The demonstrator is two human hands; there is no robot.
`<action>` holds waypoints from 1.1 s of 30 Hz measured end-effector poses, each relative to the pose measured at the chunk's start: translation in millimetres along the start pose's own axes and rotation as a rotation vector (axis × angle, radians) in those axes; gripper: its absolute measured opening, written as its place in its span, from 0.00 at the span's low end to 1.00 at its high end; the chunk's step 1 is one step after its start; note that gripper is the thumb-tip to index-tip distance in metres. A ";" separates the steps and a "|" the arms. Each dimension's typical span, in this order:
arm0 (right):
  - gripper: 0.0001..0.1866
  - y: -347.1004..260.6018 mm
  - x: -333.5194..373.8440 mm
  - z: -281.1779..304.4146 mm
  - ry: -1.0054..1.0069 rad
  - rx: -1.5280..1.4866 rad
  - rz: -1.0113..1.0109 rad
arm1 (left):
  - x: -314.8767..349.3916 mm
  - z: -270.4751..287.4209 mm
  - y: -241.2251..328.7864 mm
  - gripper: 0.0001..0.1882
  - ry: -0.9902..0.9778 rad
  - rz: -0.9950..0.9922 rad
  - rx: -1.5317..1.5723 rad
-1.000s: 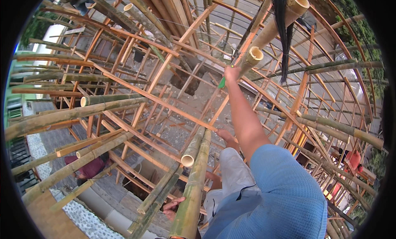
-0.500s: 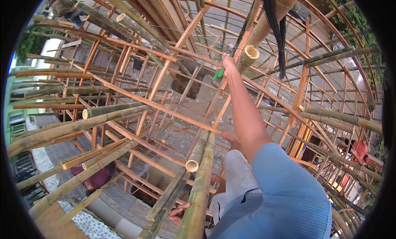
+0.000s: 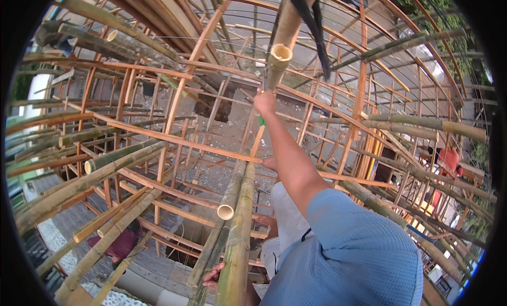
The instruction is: The person assembles a bamboo scaffolding structure by tying bamboo poles together with wire. They use pliers to twist and secure the wire around the joints of the poles.
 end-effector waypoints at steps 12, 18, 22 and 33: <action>0.23 -49.0 23.3 52.4 -0.480 -0.123 0.084 | -60.7 -20.1 -54.7 0.31 -0.267 -0.063 -0.162; 0.20 -44.3 56.0 42.9 -0.345 -0.386 -0.024 | -66.9 1.5 -56.8 0.31 -0.315 -0.067 -0.139; 0.22 -20.4 10.8 -2.0 -0.271 -0.290 -0.071 | -70.3 17.0 -53.1 0.31 -0.331 -0.060 -0.111; 0.17 -64.1 11.6 -5.8 -0.935 -1.506 -0.085 | -6.7 67.5 -17.4 0.32 -0.239 -0.094 -0.005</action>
Point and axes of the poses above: each hand's wrist, its own x-axis away from the middle knuckle, its own z-axis out of the back of the hand, y = z × x, the point moved 1 cm from there along -x, towards the middle knuckle, and after that the axes turned 14 degrees about -y, right-handed, at the moved point
